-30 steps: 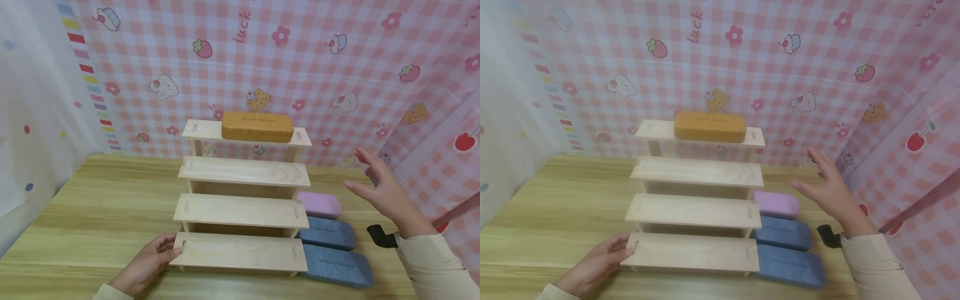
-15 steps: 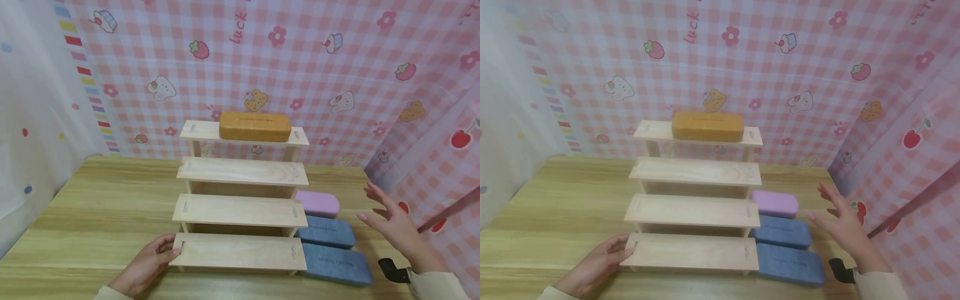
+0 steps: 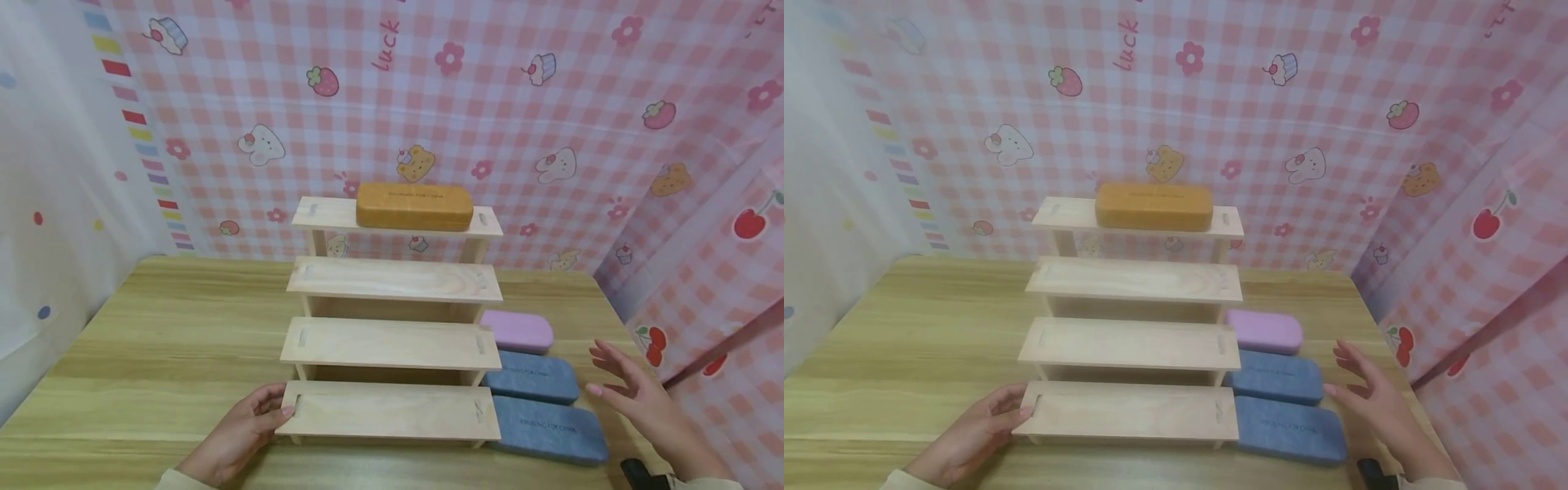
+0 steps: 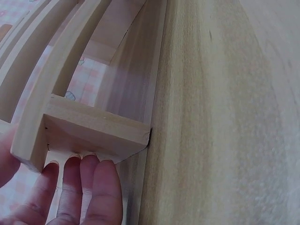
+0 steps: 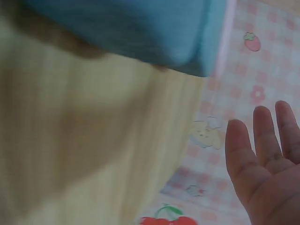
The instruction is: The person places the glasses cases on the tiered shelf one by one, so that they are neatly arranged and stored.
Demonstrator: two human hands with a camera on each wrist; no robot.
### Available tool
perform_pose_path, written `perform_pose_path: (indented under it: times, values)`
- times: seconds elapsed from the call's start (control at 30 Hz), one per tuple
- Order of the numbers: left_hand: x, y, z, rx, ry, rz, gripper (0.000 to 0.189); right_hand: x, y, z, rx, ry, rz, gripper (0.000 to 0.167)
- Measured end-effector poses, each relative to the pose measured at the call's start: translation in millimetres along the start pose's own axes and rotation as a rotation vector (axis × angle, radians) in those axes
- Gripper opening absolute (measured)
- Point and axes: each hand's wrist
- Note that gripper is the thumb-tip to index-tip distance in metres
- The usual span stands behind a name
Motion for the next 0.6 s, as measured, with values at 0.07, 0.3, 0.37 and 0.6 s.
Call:
perform_pose_path:
  times: [0.07, 0.3, 0.37, 0.6]
  values:
    - [-0.2, 0.6, 0.0, -0.002, -0.001, 0.002, 0.062, -4, 1, 4.8, 0.027, 0.054, -0.009, 0.068]
    - [-0.5, 0.4, 0.2, 0.001, 0.003, -0.002, 0.062, -14, 2, 17.0, 0.098, 0.188, -0.022, 0.07]
    - [-0.5, 0.2, 0.4, -0.002, 0.001, -0.004, 0.062, -17, 2, 19.1, 0.123, 0.217, -0.008, 0.072]
    - [-0.6, 0.0, 0.0, 0.007, 0.003, 0.0, 0.062, -24, 4, 28.4, 0.185, 0.249, -0.008, 0.073]
Point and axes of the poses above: each hand's wrist, its own z-axis away from the middle knuckle, its own y-axis out of the palm, x = y × z, and after that the axes turned 3 degrees about -y, right-handed
